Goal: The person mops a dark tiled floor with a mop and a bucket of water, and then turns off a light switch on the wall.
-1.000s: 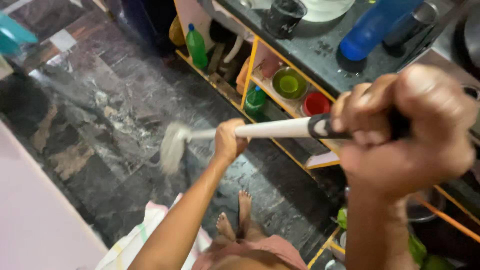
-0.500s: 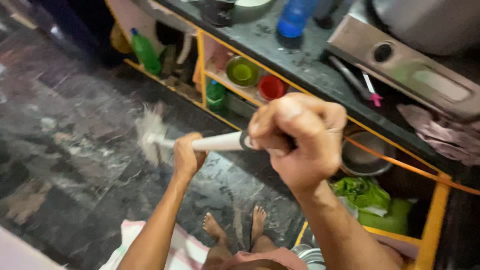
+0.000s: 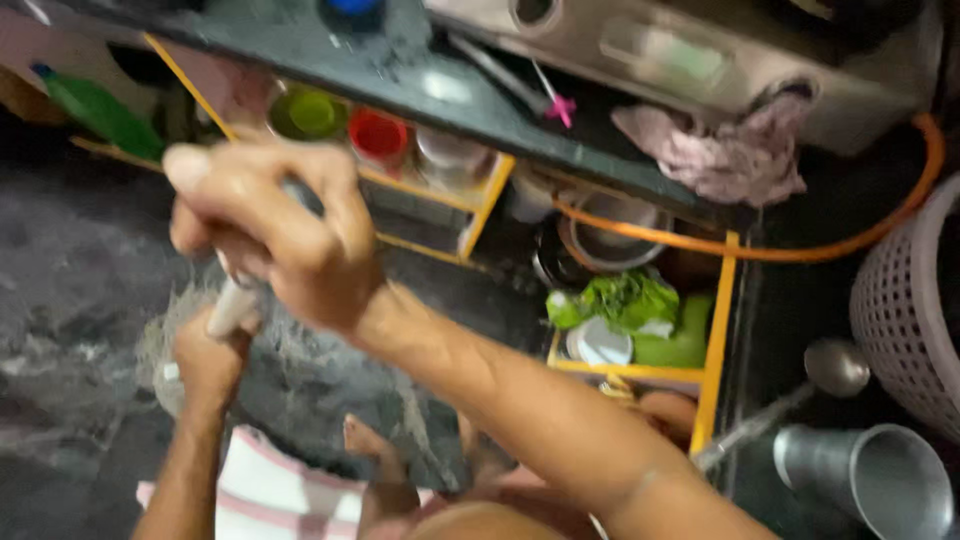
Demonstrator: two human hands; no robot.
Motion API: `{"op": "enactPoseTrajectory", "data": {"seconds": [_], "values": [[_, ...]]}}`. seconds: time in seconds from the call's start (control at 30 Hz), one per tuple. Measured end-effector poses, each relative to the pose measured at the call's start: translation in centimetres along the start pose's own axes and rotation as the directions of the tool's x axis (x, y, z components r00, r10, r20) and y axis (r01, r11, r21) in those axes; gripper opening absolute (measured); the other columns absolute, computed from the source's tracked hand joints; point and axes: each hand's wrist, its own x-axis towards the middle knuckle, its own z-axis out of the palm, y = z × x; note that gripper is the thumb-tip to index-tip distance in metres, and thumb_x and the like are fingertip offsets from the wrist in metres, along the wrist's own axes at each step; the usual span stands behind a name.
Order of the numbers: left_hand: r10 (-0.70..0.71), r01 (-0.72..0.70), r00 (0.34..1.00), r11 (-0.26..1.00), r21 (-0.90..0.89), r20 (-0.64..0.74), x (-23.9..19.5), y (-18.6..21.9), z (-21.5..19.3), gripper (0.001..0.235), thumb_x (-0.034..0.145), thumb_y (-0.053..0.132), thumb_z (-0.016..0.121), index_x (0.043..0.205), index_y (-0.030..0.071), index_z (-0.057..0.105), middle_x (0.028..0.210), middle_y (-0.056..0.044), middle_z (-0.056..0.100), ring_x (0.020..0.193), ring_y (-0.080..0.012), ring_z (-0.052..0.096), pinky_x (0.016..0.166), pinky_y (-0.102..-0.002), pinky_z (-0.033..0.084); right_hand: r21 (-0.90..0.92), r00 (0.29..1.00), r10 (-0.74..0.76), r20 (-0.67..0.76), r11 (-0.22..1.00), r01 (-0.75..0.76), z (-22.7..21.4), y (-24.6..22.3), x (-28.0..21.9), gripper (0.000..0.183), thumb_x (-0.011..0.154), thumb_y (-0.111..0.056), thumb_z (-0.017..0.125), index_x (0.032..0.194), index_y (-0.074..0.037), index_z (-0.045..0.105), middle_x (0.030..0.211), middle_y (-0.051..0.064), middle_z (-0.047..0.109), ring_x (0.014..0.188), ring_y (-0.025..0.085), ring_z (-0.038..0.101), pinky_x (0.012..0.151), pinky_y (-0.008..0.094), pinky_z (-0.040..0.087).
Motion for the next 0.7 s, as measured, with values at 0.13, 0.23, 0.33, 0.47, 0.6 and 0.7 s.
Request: {"op": "enactPoseTrajectory", "data": {"seconds": [0.13,0.23,0.33,0.47,0.6,0.7], "values": [[-0.003,-0.004,0.998,0.993,0.114,0.059,0.2,3.4,1.8,0.029,0.087,0.022,0.086,0.088,-0.004,0.072,0.068,-0.007,0.064,0.062,-0.0168,0.054,0.058,-0.04,0.044,-0.254,0.961,-0.276,0.017,0.928,0.272,-2.2,-1.9,1.2,0.025,0.109,-0.016,0.059,0.095,0.003,0.064,0.078,0.007,0.065,0.053,0.006,0.05,0.047,0.022,0.04],[0.285,-0.285,0.956,0.959,-0.01,0.066,-0.9,6.6,6.2,0.019,0.083,0.019,0.08,0.092,0.003,0.075,0.069,-0.011,0.069,0.063,-0.0165,0.064,0.059,-0.037,0.049,-0.284,0.93,-0.348,0.12,0.885,0.368,-5.2,-6.6,-0.4,0.014,0.113,-0.003,0.053,0.107,0.004,0.063,0.087,0.011,0.068,0.052,0.008,0.049,0.047,0.021,0.039],[0.329,-0.328,0.944,0.944,0.038,-0.013,-0.3,10.4,10.5,0.02,0.087,0.021,0.079,0.085,0.003,0.072,0.073,-0.016,0.067,0.063,-0.0216,0.063,0.062,-0.039,0.05,-0.523,0.868,-0.428,0.252,0.695,0.494,-5.8,-10.1,-2.1,0.011,0.117,0.002,0.054,0.123,0.002,0.063,0.096,0.012,0.072,0.053,0.006,0.049,0.05,0.023,0.041],[0.338,-0.343,0.939,0.931,-0.123,-0.063,0.8,11.9,10.3,0.019,0.089,0.022,0.074,0.096,0.005,0.071,0.08,-0.014,0.069,0.071,-0.022,0.066,0.068,-0.038,0.052,-0.686,0.768,-0.491,0.412,0.387,0.616,-3.9,-10.0,-4.0,0.01,0.116,-0.004,0.059,0.123,0.002,0.065,0.094,0.012,0.07,0.066,0.01,0.063,0.057,0.022,0.049],[0.34,-0.342,0.94,0.937,-0.069,-0.035,1.0,10.8,9.3,0.02,0.087,0.022,0.074,0.096,0.005,0.072,0.08,-0.013,0.07,0.072,-0.0227,0.067,0.069,-0.038,0.052,-0.442,0.975,-0.155,0.159,0.872,0.211,-0.7,-8.3,-6.2,0.034,0.109,-0.013,0.06,0.082,0.004,0.071,0.072,0.009,0.069,0.061,0.01,0.065,0.06,0.025,0.052],[0.321,-0.322,0.947,0.946,-0.045,-0.034,1.4,10.8,9.7,0.02,0.085,0.022,0.075,0.096,0.005,0.073,0.08,-0.013,0.071,0.073,-0.0233,0.068,0.07,-0.038,0.053,-0.361,0.99,-0.052,0.131,0.928,0.096,-0.3,-9.0,-5.2,0.04,0.11,-0.017,0.06,0.079,0.006,0.07,0.068,0.008,0.066,0.059,0.01,0.059,0.058,0.025,0.046]]}}
